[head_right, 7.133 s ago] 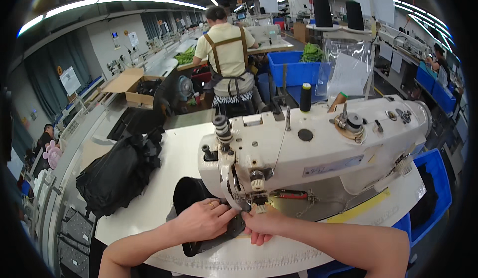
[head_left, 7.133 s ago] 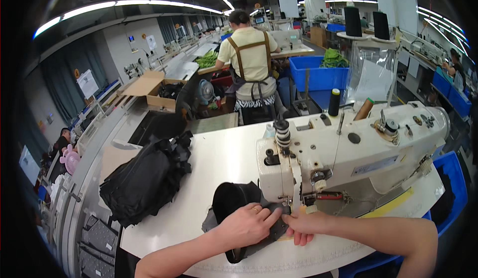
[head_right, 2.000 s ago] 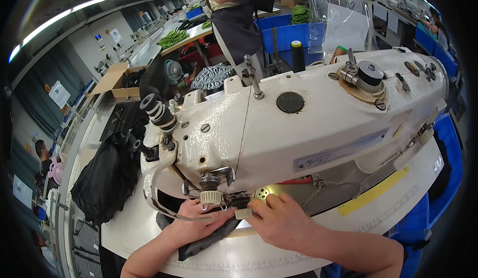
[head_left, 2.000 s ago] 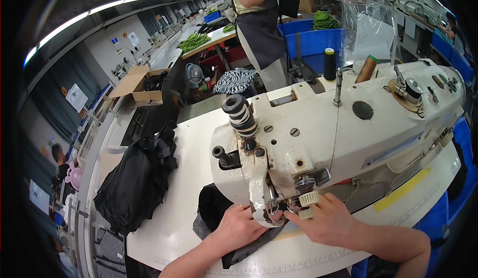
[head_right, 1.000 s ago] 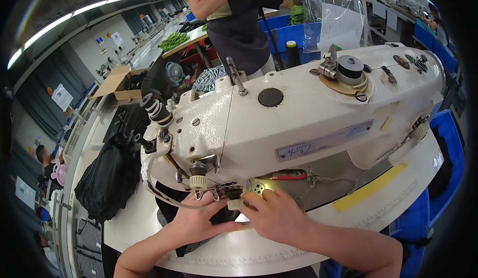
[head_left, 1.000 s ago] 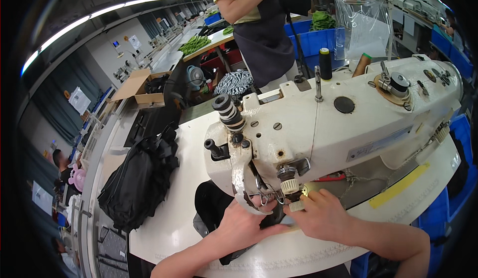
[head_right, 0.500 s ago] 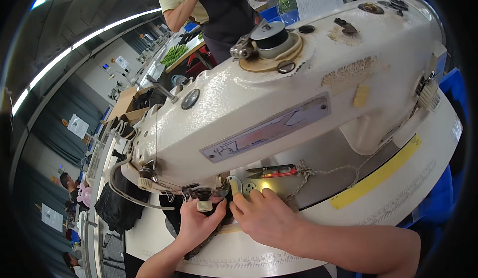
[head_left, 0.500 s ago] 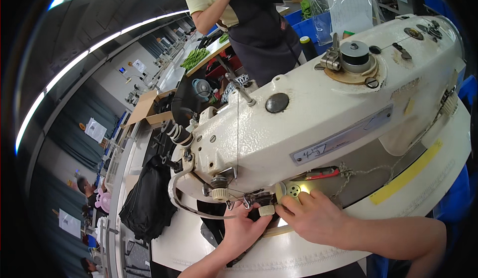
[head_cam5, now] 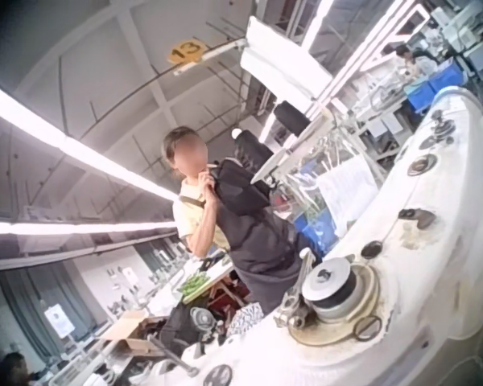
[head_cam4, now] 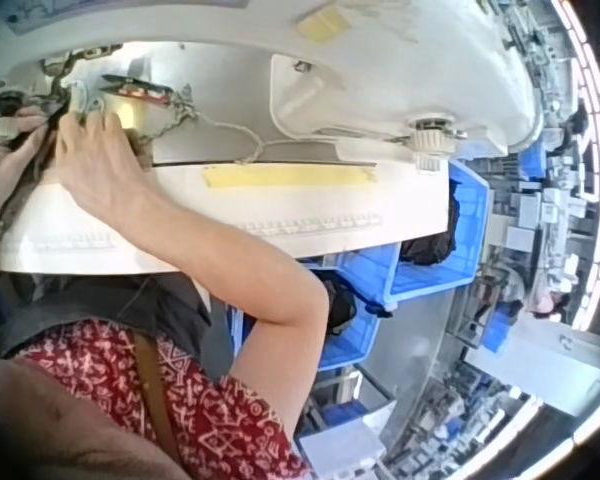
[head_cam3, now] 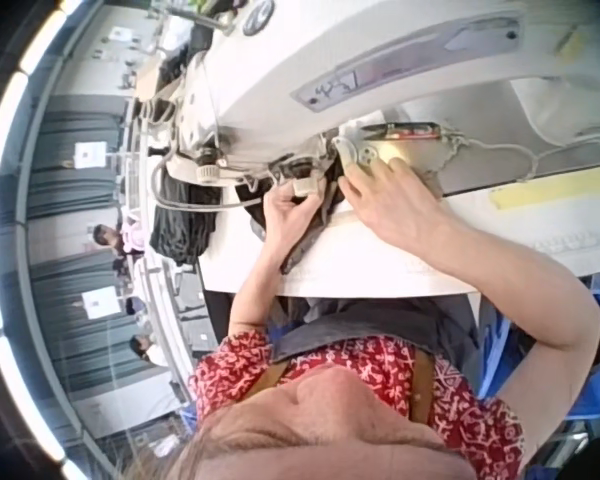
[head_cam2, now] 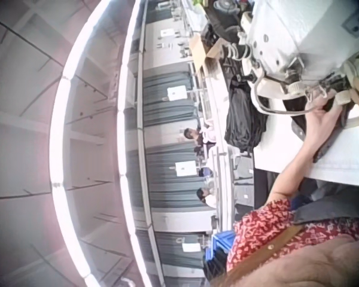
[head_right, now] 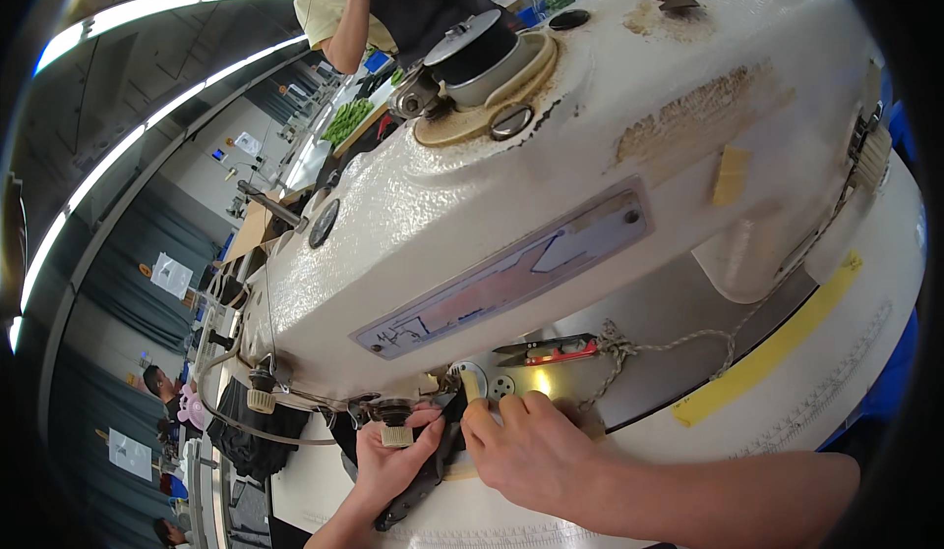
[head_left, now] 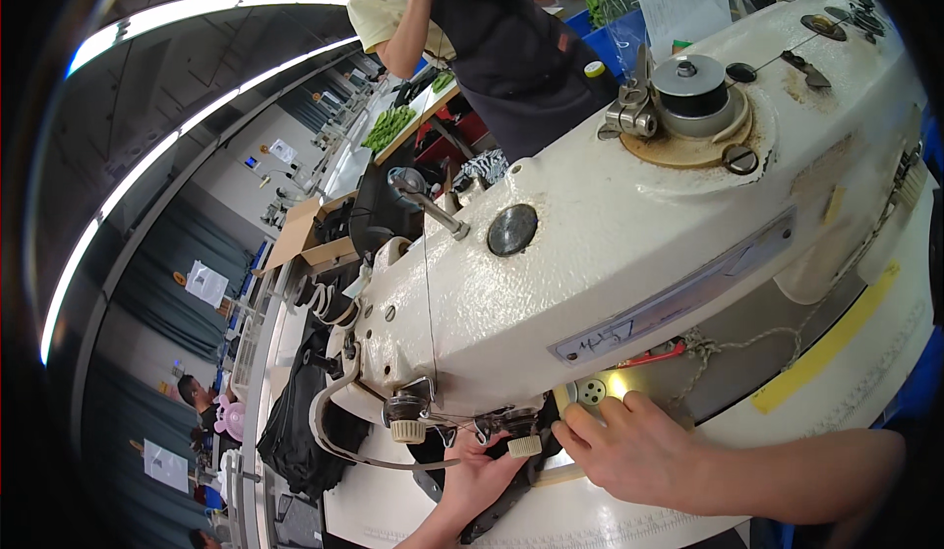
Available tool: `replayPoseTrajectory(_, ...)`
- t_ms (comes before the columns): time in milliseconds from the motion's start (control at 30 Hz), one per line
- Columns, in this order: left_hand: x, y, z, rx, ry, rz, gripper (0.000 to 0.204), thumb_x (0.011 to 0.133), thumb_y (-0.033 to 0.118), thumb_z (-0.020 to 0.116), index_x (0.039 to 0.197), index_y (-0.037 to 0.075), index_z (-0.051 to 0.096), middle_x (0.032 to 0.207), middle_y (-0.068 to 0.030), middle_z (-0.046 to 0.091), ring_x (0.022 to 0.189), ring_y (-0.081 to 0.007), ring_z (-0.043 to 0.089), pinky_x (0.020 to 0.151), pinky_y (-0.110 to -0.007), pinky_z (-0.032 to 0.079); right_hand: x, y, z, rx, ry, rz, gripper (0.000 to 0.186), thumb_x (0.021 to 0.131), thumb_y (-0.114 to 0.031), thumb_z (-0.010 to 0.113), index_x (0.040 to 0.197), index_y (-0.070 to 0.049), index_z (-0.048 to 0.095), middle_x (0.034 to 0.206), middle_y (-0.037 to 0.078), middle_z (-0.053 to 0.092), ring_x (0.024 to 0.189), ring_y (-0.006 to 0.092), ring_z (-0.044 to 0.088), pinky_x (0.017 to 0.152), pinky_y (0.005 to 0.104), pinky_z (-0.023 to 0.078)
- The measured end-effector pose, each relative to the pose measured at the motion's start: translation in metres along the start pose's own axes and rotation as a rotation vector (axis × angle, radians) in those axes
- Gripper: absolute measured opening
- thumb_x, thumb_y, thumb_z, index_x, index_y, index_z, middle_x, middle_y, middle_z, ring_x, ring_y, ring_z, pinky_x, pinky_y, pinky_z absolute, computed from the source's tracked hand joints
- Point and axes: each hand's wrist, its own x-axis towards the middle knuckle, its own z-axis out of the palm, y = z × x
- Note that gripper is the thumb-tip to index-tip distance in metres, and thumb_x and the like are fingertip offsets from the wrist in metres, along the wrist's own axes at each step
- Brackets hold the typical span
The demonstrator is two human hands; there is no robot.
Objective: The person sews pieces of black fabric or leather together using an industrial sewing machine and thread.
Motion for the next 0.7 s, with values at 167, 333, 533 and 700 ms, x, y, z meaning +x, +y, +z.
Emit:
replayPoseTrajectory(167, 0.001, 0.004, -0.003, 0.042, -0.033, -0.011, 0.009, 0.086, 0.004, 0.073, 0.093, -0.001, 0.074, 0.092, -0.0052, 0.073, 0.093, -0.0134, 0.066, 0.086, -0.029, 0.05, 0.0, 0.0, 0.002, -0.015, 0.017, 0.003, 0.015, 0.074, -0.018, 0.064, 0.083, -0.006, 0.067, 0.081, 0.003, 0.049, 0.064, 0.0151, 0.05, 0.056, 0.0299, 0.037)
replayPoseTrajectory(333, -0.002, -0.001, -0.006, 0.149, -0.03, -0.035, 0.009, 0.087, 0.006, 0.073, 0.092, -0.001, 0.073, 0.09, -0.0054, 0.073, 0.091, -0.0148, 0.066, 0.086, -0.03, 0.05, 0.002, 0.0, 0.002, 0.033, 0.004, 0.021, 0.015, 0.076, -0.018, 0.063, 0.085, -0.006, 0.067, 0.081, 0.002, 0.049, 0.063, 0.0148, 0.05, 0.056, 0.0302, 0.037)
replayPoseTrajectory(533, -0.003, -0.012, -0.005, 0.112, 0.003, 0.033, 0.008, 0.089, 0.006, 0.071, 0.09, -0.002, 0.071, 0.089, -0.0049, 0.073, 0.091, -0.0141, 0.066, 0.086, -0.03, 0.051, 0.003, 0.0, 0.0, -0.01, -0.042, -0.001, 0.018, 0.076, -0.019, 0.064, 0.089, -0.007, 0.066, 0.081, 0.001, 0.049, 0.061, 0.0139, 0.049, 0.055, 0.0297, 0.037)
replayPoseTrajectory(700, -0.004, -0.01, -0.011, 0.624, -0.146, 0.191, 0.011, 0.086, -0.002, 0.064, 0.092, 0.003, 0.071, 0.091, -0.0074, 0.073, 0.082, -0.0235, 0.07, 0.076, -0.027, 0.054, 0.005, -0.002, -0.002, -0.034, 0.002, 0.017, 0.019, 0.075, -0.018, 0.064, 0.09, -0.007, 0.067, 0.081, 0.001, 0.049, 0.061, 0.0143, 0.049, 0.055, 0.0293, 0.037)
